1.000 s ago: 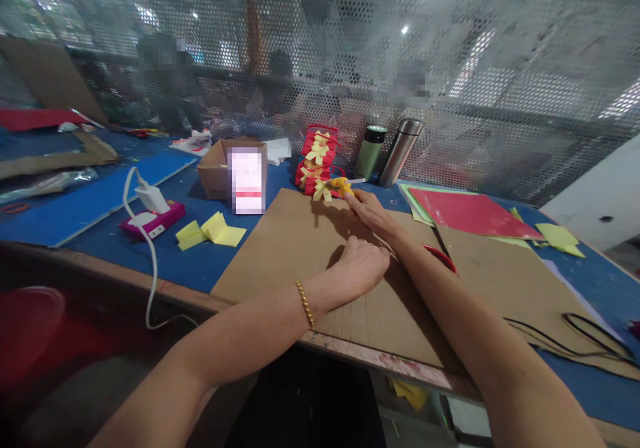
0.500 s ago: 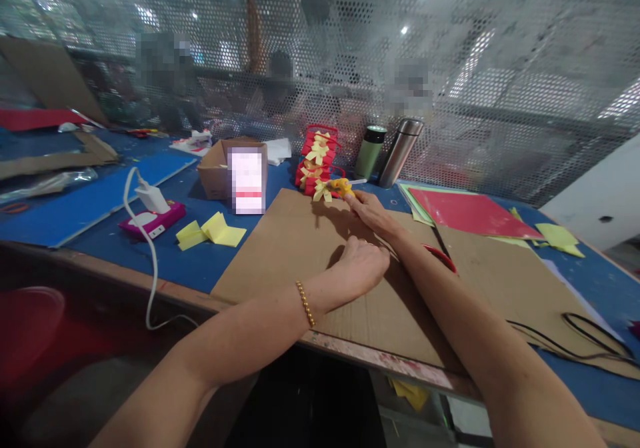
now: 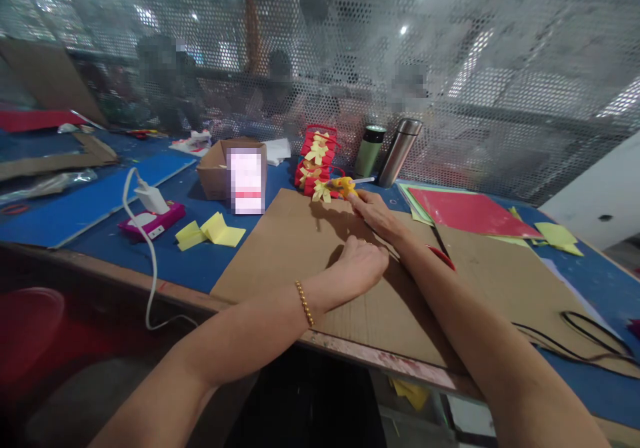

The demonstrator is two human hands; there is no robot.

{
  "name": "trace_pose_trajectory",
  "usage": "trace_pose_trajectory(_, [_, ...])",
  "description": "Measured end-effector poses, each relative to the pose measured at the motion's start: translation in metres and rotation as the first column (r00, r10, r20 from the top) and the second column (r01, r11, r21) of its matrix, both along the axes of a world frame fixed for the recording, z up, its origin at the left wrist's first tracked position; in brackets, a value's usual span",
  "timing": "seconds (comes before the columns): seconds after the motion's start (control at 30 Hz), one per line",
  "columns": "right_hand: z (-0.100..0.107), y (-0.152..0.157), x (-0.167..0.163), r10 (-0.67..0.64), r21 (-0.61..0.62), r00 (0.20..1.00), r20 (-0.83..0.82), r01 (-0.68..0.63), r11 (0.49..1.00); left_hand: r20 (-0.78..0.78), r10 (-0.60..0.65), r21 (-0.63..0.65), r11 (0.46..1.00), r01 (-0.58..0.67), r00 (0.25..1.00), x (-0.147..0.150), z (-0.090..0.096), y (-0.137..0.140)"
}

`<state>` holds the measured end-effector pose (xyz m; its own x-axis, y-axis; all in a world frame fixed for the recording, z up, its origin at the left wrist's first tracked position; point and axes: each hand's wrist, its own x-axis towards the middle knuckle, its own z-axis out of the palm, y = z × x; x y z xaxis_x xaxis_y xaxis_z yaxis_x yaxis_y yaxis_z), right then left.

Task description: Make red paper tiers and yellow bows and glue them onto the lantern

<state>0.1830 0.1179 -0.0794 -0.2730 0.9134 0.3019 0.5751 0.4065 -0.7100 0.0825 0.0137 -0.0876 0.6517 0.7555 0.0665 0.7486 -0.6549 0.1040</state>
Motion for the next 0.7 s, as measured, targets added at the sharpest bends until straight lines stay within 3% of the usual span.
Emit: trace_pose_trajectory(0.7, [-0.007,0.012,-0.006,0.014,-0.006,0.999,-0.036,-0.015,1.000,0.007,0.004,0.077,0.997,-0.004,1.000,0.003,-0.006,0.002])
